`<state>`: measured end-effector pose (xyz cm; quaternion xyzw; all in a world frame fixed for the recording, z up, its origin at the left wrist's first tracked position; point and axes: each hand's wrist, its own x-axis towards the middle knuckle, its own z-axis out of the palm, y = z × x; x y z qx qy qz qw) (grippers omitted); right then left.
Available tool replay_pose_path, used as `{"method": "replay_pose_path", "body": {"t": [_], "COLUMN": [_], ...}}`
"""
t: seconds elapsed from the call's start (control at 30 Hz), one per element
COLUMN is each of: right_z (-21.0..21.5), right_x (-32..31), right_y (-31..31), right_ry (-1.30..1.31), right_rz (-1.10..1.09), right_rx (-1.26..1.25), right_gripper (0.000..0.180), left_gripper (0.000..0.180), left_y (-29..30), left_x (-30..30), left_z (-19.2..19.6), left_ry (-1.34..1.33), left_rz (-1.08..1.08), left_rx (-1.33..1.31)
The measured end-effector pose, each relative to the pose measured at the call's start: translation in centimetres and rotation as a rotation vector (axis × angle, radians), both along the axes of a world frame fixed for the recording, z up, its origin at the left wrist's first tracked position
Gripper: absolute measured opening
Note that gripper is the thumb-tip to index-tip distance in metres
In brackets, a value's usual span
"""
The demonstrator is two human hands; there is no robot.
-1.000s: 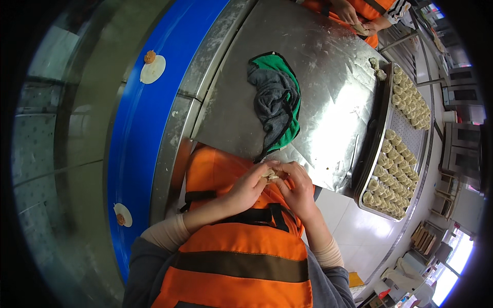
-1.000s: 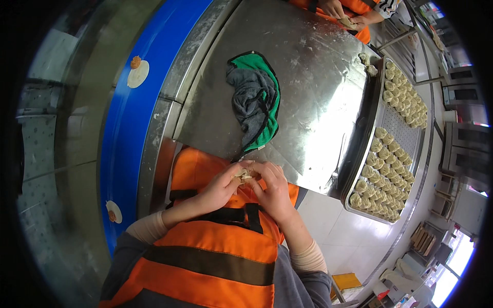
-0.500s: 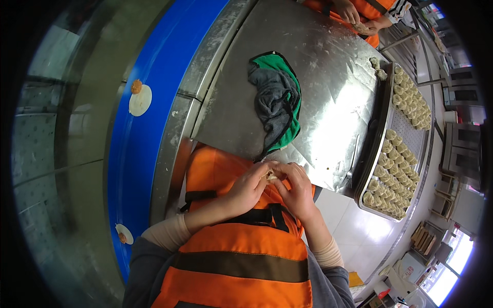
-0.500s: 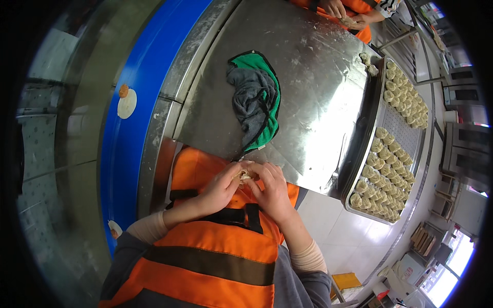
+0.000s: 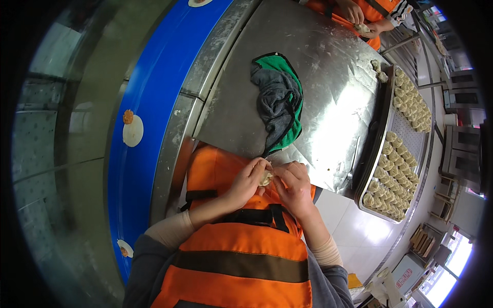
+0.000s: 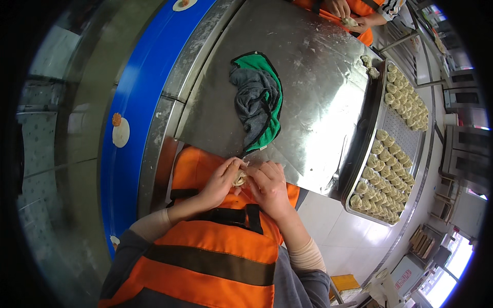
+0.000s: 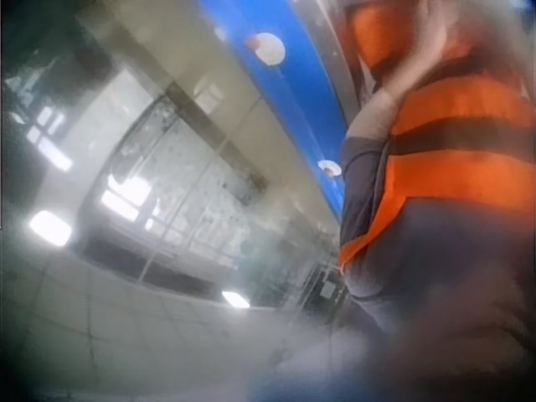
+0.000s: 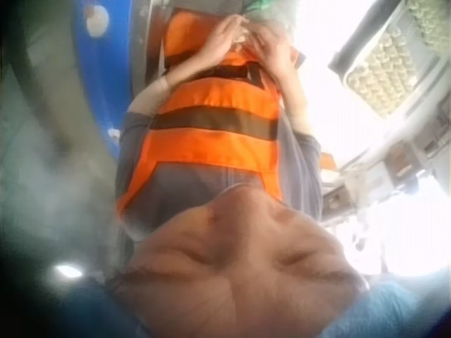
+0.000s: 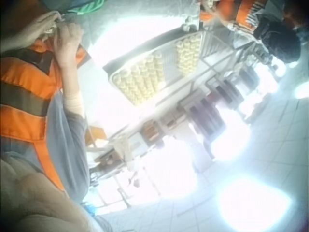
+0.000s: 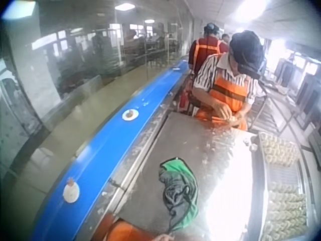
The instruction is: The person takes dough and filling from a moving conveyor belt, folds the dough around the filling to form dumplings, and places the finished dumplings onto a metal tray. The process is repeated continuously.
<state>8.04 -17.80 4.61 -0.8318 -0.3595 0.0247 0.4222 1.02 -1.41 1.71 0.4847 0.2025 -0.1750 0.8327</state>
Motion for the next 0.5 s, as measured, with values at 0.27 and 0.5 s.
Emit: {"method": "replay_pose_path", "body": {"t": [0.27,0.5], "right_z": [1.4,0.7], "right_x": [0.5,0.0], "right_y": [0.0,0.2], "right_ry": [-0.147,-0.084], "right_rz": [0.060,0.071], "right_rx": [-0.056,0.003], "right_gripper": [0.029,0.029], "left_gripper": [0.033,0.038], "left_y": [-0.2,-0.8], "left_x": [0.2,0.7], "left_z": [0.9,-1.2], "left_ry": [-0.029,-0.379], "left_rz": [0.015,0.078], "left_rx": [0.036,0.416]}}
